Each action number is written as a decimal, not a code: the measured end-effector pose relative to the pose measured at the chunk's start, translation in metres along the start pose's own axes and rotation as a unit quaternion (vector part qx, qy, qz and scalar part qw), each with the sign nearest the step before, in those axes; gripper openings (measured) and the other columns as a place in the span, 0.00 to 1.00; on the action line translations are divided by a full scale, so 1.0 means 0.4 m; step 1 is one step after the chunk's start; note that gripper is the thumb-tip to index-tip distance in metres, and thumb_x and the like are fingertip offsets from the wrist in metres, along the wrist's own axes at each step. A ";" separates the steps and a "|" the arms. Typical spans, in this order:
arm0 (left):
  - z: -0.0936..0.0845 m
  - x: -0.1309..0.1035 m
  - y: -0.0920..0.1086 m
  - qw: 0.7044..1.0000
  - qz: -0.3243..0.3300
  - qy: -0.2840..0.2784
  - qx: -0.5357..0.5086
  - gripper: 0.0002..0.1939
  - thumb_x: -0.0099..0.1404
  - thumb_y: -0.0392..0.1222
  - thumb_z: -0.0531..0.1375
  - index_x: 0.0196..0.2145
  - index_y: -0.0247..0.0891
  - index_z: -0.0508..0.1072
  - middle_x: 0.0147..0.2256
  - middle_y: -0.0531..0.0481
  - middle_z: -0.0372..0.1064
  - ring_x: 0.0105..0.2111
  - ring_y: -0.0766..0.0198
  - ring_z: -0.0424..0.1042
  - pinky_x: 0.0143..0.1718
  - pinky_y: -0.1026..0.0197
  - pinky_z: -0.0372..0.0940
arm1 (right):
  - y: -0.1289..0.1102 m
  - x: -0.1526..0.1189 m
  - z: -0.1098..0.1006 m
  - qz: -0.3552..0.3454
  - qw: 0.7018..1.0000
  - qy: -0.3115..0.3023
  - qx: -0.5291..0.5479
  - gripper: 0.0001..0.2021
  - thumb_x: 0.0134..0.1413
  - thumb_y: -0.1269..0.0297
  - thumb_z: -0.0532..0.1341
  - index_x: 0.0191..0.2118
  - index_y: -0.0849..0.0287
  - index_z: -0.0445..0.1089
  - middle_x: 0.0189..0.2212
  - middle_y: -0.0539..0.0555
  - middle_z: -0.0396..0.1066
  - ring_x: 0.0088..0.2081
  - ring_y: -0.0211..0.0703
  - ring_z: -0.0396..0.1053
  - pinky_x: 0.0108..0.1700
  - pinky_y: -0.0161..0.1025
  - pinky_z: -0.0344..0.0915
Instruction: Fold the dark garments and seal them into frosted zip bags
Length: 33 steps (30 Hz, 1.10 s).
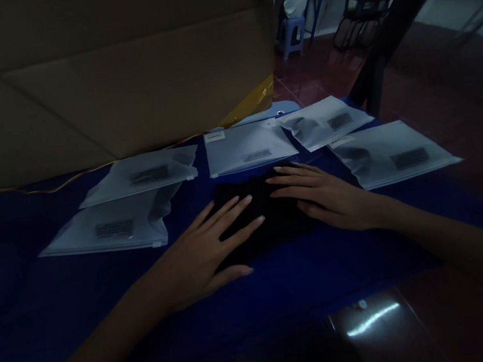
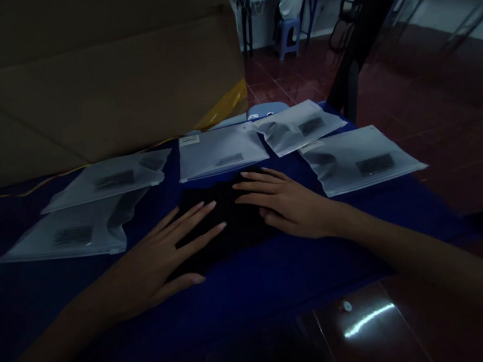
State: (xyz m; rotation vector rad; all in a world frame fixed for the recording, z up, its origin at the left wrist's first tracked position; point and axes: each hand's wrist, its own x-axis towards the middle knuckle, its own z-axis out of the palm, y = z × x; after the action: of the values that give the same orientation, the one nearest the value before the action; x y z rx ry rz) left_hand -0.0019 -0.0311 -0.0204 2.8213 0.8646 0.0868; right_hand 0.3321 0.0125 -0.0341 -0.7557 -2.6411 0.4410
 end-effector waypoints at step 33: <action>0.026 0.015 0.048 0.998 -0.021 0.030 0.045 0.43 0.76 0.68 0.51 0.78 0.45 0.45 0.77 0.34 0.40 0.74 0.33 0.50 0.67 0.27 0.56 | -0.075 0.018 0.034 0.123 0.962 0.238 -0.046 0.25 0.63 0.62 0.66 0.64 0.53 0.66 0.50 0.56 0.78 0.48 0.52 0.79 0.48 0.48 0.79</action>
State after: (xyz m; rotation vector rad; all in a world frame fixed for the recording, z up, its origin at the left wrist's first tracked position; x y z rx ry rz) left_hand 0.0147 -0.0448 -0.0270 2.8950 0.9643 0.1317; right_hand 0.3076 -0.0103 -0.0327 -1.0735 -2.1381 0.1680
